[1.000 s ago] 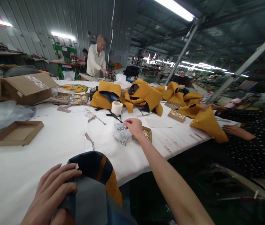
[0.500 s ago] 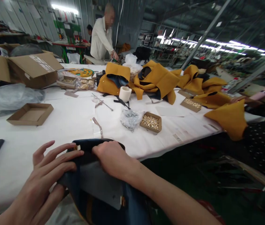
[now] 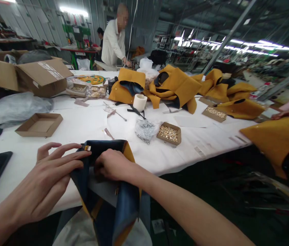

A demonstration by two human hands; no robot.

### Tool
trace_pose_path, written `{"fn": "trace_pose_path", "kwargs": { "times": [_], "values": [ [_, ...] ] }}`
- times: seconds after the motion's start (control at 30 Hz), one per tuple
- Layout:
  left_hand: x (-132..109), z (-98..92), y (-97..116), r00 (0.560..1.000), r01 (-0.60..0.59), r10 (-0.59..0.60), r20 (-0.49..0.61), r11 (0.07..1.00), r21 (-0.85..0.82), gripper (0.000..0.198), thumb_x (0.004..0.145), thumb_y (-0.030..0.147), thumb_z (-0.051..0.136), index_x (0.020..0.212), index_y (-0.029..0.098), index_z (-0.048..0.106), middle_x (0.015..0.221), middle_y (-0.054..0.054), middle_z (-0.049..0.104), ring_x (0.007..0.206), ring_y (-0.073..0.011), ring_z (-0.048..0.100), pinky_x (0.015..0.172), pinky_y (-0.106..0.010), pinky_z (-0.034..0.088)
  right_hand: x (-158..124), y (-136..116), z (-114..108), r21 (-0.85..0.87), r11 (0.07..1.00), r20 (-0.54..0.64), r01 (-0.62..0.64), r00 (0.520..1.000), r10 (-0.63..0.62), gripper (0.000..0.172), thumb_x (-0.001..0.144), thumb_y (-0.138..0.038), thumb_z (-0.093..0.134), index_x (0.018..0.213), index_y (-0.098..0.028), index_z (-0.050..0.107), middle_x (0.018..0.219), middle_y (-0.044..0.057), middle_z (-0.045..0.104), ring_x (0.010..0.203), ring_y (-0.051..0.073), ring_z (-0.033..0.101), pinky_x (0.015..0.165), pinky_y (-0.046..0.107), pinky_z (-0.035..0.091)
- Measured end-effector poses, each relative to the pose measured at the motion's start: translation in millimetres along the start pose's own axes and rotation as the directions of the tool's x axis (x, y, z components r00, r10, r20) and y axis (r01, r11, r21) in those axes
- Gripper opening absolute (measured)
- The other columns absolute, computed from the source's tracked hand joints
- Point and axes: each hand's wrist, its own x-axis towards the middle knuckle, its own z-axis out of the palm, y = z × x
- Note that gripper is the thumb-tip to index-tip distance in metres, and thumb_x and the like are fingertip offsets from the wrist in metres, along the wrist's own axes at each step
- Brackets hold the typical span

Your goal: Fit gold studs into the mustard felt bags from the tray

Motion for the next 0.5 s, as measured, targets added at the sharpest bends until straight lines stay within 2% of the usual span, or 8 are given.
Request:
{"fn": "trace_pose_path", "kwargs": {
  "times": [0.07, 0.17, 0.27, 0.37, 0.43, 0.5],
  "values": [
    [-11.0, 5.5, 2.2, 0.998, 0.061, -0.061, -0.030, 0.998, 0.017, 0.019, 0.109, 0.033, 0.057, 0.121, 0.029, 0.071, 0.163, -0.005, 0.072, 0.161, -0.0385, 0.052, 0.127, -0.063, 0.025, 9.3, 18.3, 7.2, 0.235, 0.972, 0.013, 0.005, 1.000, -0.009, 0.017, 0.096, -0.018, 0.082, 0.109, -0.022, 0.092, 0.107, 0.002, 0.091, 0.098, 0.022, 0.082, 0.083, 0.027, 0.054],
    [-21.2, 20.6, 7.1, 0.987, 0.127, -0.120, -0.110, 0.990, 0.066, 0.020, 0.109, 0.048, 0.075, 0.116, 0.030, 0.070, 0.161, -0.004, 0.074, 0.155, -0.0422, 0.057, 0.123, -0.065, 0.029, 18.7, 35.4, 21.4, 0.332, 0.943, -0.014, -0.022, 1.000, 0.028, 0.014, 0.099, -0.022, 0.083, 0.109, -0.021, 0.093, 0.110, 0.002, 0.091, 0.100, 0.022, 0.082, 0.088, 0.027, 0.055],
    [-22.4, 39.2, 17.9, 0.965, 0.189, -0.184, -0.185, 0.982, 0.013, 0.014, 0.109, 0.034, 0.075, 0.122, 0.029, 0.070, 0.163, -0.005, 0.071, 0.155, -0.0393, 0.057, 0.120, -0.062, 0.037, 21.2, 35.5, 32.9, 0.301, 0.952, -0.046, -0.048, 0.997, 0.065, 0.017, 0.100, -0.024, 0.082, 0.113, -0.025, 0.093, 0.116, 0.002, 0.091, 0.104, 0.022, 0.081, 0.087, 0.028, 0.053],
    [-20.9, 52.9, 30.3, 0.950, 0.221, -0.226, -0.217, 0.974, -0.049, 0.038, 0.107, 0.019, 0.064, 0.144, 0.028, 0.070, 0.169, -0.007, 0.065, 0.161, -0.0364, 0.052, 0.121, -0.058, 0.042, 20.9, 28.5, 37.7, 0.243, 0.970, -0.047, -0.024, 0.998, 0.037, 0.016, 0.103, -0.028, 0.081, 0.112, -0.023, 0.093, 0.107, 0.003, 0.090, 0.092, 0.020, 0.079, 0.076, 0.027, 0.048],
    [-22.5, 58.2, 34.8, 0.978, 0.123, -0.124, -0.166, 0.992, -0.015, 0.051, 0.104, 0.016, 0.061, 0.154, 0.028, 0.069, 0.172, -0.004, 0.064, 0.169, -0.0366, 0.044, 0.132, -0.060, 0.034, 21.5, 25.3, 38.6, 0.138, 0.990, -0.039, -0.038, 0.998, 0.044, 0.019, 0.105, -0.028, 0.078, 0.109, -0.017, 0.093, 0.099, 0.006, 0.089, 0.080, 0.018, 0.074, 0.068, 0.027, 0.042],
    [-28.2, 61.0, 33.6, 0.994, -0.071, 0.074, -0.077, 0.996, 0.045, 0.049, 0.105, 0.019, 0.063, 0.152, 0.026, 0.074, 0.168, -0.001, 0.068, 0.171, -0.0342, 0.043, 0.144, -0.060, 0.017, 23.1, 24.9, 39.6, 0.043, 0.996, -0.034, -0.074, 0.997, 0.076, 0.020, 0.105, -0.024, 0.075, 0.108, -0.012, 0.092, 0.099, 0.010, 0.089, 0.078, 0.018, 0.071, 0.066, 0.028, 0.041]
  ]
}}
